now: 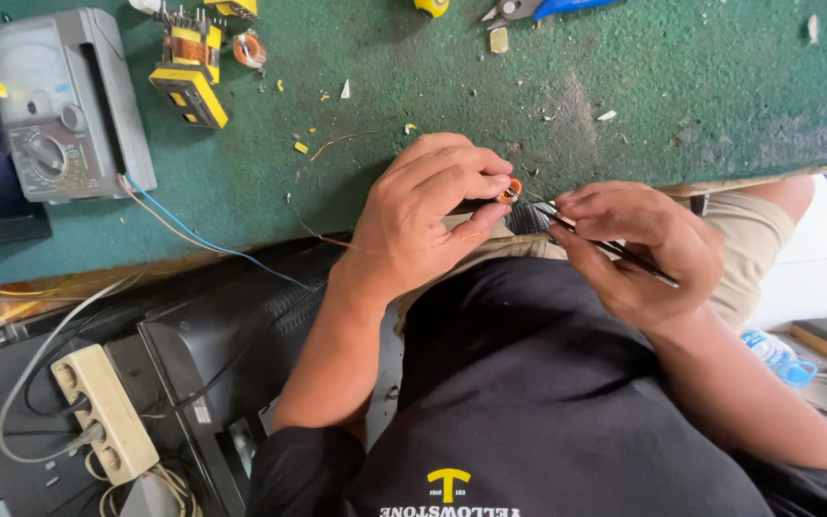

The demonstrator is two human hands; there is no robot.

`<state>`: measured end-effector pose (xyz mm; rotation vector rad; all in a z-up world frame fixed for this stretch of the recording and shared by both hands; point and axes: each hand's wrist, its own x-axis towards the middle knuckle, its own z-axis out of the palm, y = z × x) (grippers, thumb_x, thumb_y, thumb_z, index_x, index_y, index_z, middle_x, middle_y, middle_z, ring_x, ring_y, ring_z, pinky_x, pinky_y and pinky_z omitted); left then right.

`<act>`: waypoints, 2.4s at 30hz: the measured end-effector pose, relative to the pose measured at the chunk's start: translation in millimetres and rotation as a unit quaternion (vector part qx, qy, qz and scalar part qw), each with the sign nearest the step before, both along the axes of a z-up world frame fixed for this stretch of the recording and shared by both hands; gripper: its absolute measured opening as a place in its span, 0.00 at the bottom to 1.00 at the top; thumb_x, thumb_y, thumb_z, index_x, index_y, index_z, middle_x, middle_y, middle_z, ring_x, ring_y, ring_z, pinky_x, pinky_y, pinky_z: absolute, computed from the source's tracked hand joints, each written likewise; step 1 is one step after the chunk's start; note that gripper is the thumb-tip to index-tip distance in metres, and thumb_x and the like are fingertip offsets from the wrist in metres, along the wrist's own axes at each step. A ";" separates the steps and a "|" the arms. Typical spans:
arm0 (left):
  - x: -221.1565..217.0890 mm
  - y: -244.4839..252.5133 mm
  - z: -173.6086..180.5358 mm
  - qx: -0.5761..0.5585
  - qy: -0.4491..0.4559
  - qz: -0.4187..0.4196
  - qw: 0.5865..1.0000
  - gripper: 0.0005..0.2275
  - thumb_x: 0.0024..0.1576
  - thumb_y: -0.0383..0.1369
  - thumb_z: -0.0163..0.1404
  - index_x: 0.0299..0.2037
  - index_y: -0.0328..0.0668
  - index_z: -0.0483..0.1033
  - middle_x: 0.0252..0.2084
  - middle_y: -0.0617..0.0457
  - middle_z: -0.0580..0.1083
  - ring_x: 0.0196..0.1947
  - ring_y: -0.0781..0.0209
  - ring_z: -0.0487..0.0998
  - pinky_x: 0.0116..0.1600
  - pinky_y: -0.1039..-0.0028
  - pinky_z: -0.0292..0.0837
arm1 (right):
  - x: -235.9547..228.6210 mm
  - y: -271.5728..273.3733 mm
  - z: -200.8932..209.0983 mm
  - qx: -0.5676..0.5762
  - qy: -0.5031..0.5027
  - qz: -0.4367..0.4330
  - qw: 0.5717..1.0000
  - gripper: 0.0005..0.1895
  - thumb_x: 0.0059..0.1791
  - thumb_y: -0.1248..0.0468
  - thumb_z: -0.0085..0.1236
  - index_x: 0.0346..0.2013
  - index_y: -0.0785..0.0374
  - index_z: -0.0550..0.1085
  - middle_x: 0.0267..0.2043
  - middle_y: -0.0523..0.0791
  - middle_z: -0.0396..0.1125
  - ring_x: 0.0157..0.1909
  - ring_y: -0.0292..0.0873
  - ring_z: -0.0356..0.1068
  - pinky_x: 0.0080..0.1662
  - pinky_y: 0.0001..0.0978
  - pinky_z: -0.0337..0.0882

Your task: The person winds a thin copper wire around a small cylindrical core using a red-handled tool. They then use a pen-like tool to adjust the wire and finally use pliers to trim the excess wire.

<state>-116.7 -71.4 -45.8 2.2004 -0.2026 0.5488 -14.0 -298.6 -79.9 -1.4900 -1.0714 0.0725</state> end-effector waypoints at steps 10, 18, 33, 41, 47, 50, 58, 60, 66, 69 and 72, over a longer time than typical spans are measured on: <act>-1.0 1.1 -4.3 -0.003 0.023 0.006 1.000 0.11 0.64 0.26 0.64 0.48 0.39 0.73 0.52 0.48 0.79 0.51 0.43 0.79 0.62 0.57 0.76 | 10.7 4.4 1.2 0.005 -0.002 0.045 0.999 0.13 0.49 0.84 0.67 0.37 0.72 0.71 0.42 0.61 0.73 0.47 0.62 0.82 0.51 0.45 0.84; 3.6 -0.7 -5.2 -0.010 0.004 0.015 1.000 0.10 0.62 0.25 0.65 0.45 0.37 0.74 0.48 0.49 0.80 0.48 0.44 0.79 0.58 0.59 0.78 | 19.1 0.1 -9.0 0.025 0.004 0.094 0.995 0.10 0.50 0.82 0.64 0.40 0.72 0.71 0.44 0.62 0.73 0.48 0.64 0.81 0.53 0.49 0.86; 8.0 0.7 -10.2 -0.018 -0.007 0.005 1.000 0.09 0.62 0.25 0.63 0.40 0.35 0.73 0.44 0.46 0.81 0.41 0.45 0.77 0.52 0.60 0.76 | 11.0 -1.2 -0.1 -0.021 0.045 0.053 0.997 0.08 0.51 0.80 0.63 0.37 0.70 0.72 0.44 0.61 0.74 0.48 0.61 0.82 0.52 0.47 0.84; 8.0 -0.3 -16.1 -0.018 -0.013 0.006 1.000 0.11 0.60 0.23 0.67 0.41 0.36 0.74 0.45 0.47 0.82 0.41 0.46 0.78 0.52 0.61 0.78 | -8.1 4.1 -2.5 -0.002 0.099 -0.022 0.995 0.13 0.50 0.81 0.68 0.35 0.68 0.71 0.42 0.57 0.75 0.48 0.56 0.82 0.51 0.41 0.84; 11.4 -3.1 -10.3 -0.018 -0.019 0.007 1.000 0.09 0.61 0.24 0.65 0.40 0.34 0.73 0.43 0.47 0.82 0.39 0.46 0.79 0.51 0.60 0.77 | -20.7 11.1 -17.1 0.052 -0.015 -0.033 0.998 0.12 0.49 0.82 0.67 0.36 0.70 0.71 0.42 0.58 0.73 0.45 0.56 0.81 0.50 0.50 0.86; 10.8 -2.8 -7.3 -0.014 -0.019 0.010 1.000 0.10 0.60 0.24 0.65 0.39 0.33 0.73 0.42 0.46 0.82 0.38 0.45 0.79 0.51 0.59 0.77 | -25.4 12.0 -24.5 0.050 0.038 -0.060 0.996 0.15 0.49 0.83 0.68 0.35 0.66 0.70 0.42 0.57 0.73 0.46 0.57 0.81 0.50 0.46 0.86; 8.5 -4.4 -13.2 -0.009 -0.044 0.018 0.999 0.14 0.56 0.22 0.70 0.39 0.34 0.73 0.42 0.46 0.82 0.37 0.47 0.80 0.51 0.59 0.77 | -36.1 14.1 -22.1 0.078 0.129 -0.082 0.985 0.13 0.50 0.84 0.65 0.36 0.70 0.69 0.46 0.62 0.73 0.49 0.55 0.81 0.51 0.43 0.87; 8.4 -3.9 -12.3 -0.012 -0.035 0.013 0.999 0.10 0.60 0.19 0.65 0.39 0.34 0.73 0.42 0.46 0.82 0.38 0.45 0.79 0.51 0.59 0.76 | -31.2 14.8 -10.3 0.048 0.314 -0.092 0.944 0.14 0.54 0.79 0.64 0.35 0.66 0.66 0.45 0.59 0.73 0.46 0.55 0.82 0.49 0.39 0.87; 9.3 -1.9 -19.5 -0.006 -0.035 0.025 0.999 0.15 0.55 0.22 0.72 0.40 0.36 0.75 0.43 0.49 0.82 0.40 0.47 0.78 0.50 0.63 0.77 | -14.5 13.1 -3.7 0.019 -0.022 -0.064 0.998 0.18 0.49 0.83 0.74 0.29 0.69 0.70 0.37 0.59 0.75 0.40 0.51 0.80 0.43 0.36 0.78; 8.7 -4.7 -21.5 -0.018 -0.045 0.031 0.998 0.13 0.56 0.23 0.70 0.40 0.38 0.76 0.43 0.48 0.83 0.39 0.49 0.80 0.50 0.64 0.77 | -26.8 15.6 -19.4 0.055 -0.110 -0.062 0.991 0.14 0.49 0.85 0.70 0.35 0.72 0.73 0.42 0.61 0.73 0.44 0.55 0.82 0.52 0.45 0.84; 13.2 -8.8 -20.9 -0.042 -0.062 0.081 0.994 0.09 0.55 0.34 0.69 0.36 0.42 0.81 0.38 0.51 0.84 0.37 0.49 0.81 0.45 0.65 0.80 | -28.3 28.7 -33.5 0.111 -0.147 -0.117 0.976 0.08 0.45 0.83 0.72 0.27 0.73 0.80 0.40 0.59 0.79 0.35 0.60 0.82 0.36 0.41 0.83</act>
